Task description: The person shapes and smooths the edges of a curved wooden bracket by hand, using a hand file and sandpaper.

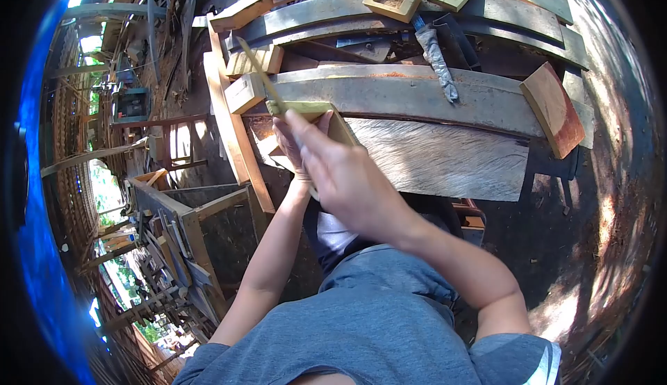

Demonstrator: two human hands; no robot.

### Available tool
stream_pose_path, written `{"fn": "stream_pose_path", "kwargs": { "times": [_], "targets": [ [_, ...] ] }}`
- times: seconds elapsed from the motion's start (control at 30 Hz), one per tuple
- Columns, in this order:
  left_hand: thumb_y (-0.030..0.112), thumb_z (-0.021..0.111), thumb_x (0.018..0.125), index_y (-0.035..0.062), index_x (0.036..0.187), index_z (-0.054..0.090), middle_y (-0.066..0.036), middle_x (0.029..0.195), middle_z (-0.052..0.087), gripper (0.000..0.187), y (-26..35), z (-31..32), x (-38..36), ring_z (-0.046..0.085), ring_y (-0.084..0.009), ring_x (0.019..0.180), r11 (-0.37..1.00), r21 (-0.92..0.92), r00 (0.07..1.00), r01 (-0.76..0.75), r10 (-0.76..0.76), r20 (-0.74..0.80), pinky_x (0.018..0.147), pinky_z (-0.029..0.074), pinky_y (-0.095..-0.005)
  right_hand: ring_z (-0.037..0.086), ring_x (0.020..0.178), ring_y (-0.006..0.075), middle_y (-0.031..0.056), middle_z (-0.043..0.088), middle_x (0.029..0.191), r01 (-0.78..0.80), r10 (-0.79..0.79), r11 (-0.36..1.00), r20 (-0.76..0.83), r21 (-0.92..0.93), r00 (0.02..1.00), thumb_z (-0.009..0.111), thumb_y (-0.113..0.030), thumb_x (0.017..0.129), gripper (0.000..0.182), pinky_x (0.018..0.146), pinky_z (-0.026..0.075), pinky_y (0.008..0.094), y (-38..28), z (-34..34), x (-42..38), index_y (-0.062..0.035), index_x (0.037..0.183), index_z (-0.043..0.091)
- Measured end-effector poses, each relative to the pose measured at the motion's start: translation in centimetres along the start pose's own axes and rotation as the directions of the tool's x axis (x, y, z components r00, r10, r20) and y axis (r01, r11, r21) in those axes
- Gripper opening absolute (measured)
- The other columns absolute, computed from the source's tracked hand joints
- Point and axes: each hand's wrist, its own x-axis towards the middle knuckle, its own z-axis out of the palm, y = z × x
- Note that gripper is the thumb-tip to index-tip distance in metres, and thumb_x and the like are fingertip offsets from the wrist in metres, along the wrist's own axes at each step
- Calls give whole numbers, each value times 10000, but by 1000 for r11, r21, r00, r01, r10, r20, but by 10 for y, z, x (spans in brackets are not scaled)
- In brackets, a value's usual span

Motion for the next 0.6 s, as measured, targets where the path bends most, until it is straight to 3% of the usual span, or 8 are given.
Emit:
{"fn": "stream_pose_path", "kwargs": {
  "times": [0.1,0.13,0.23,0.3,0.37,0.5,0.57,0.6],
  "targets": [
    [219,836,745,73,1212,444,-179,1060,552,627,5,-1,-6,562,-413,1001,995,95,1000,-9,7,21,866,419,-513,461,659,80,90,624,938,181,-177,983,-78,37,981,435,-133,1070,515,634,445,273,5,10,-11,-105,1582,385],
    [225,841,747,75,1208,449,-174,1054,551,623,7,0,-3,563,-409,998,998,60,999,-4,7,-44,857,417,-507,441,647,77,59,574,859,29,-28,1000,-28,5,999,428,-134,1074,514,619,429,272,0,3,-4,-119,1586,384],
    [278,859,759,84,1208,455,-162,1027,550,635,9,-9,8,564,-393,987,999,-36,998,-25,23,-52,846,408,-491,438,680,70,23,516,848,118,-113,992,-88,54,990,413,-132,1082,502,631,432,256,25,8,30,-84,1581,384],
    [283,864,760,81,1213,452,-156,1016,554,645,-2,1,-5,565,-386,984,997,80,1000,-19,18,19,845,410,-490,437,690,62,7,499,819,23,-23,999,-16,41,1000,413,-125,1083,506,633,429,250,1,4,3,-67,1583,372],
    [335,908,721,79,1219,436,-149,1008,559,733,10,-6,-3,573,-379,954,986,169,999,-13,6,40,838,415,-491,429,676,59,-11,472,761,108,-105,992,-46,65,993,417,-124,1081,515,629,418,242,8,9,-6,-75,1591,360],
    [341,915,714,73,1226,438,-160,1028,563,749,2,-4,12,575,-383,954,994,69,996,-85,85,2,842,417,-491,423,664,60,-15,464,732,81,-84,984,14,158,996,424,-128,1077,529,623,408,235,8,9,14,-81,1598,347],
    [346,918,711,71,1227,442,-165,1037,565,753,3,-7,11,574,-386,962,994,1,993,-114,114,-9,846,419,-490,407,660,58,-7,456,738,219,-216,975,-71,39,974,423,-126,1077,537,624,408,232,14,13,17,-85,1605,332],
    [350,919,709,69,1227,444,-168,1043,565,757,8,-6,8,573,-388,966,999,-21,999,-40,39,-22,846,420,-491,399,666,58,-5,472,776,73,-74,991,10,115,997,413,-125,1078,536,632,406,220,2,2,7,-88,1606,330]
  ]
}}
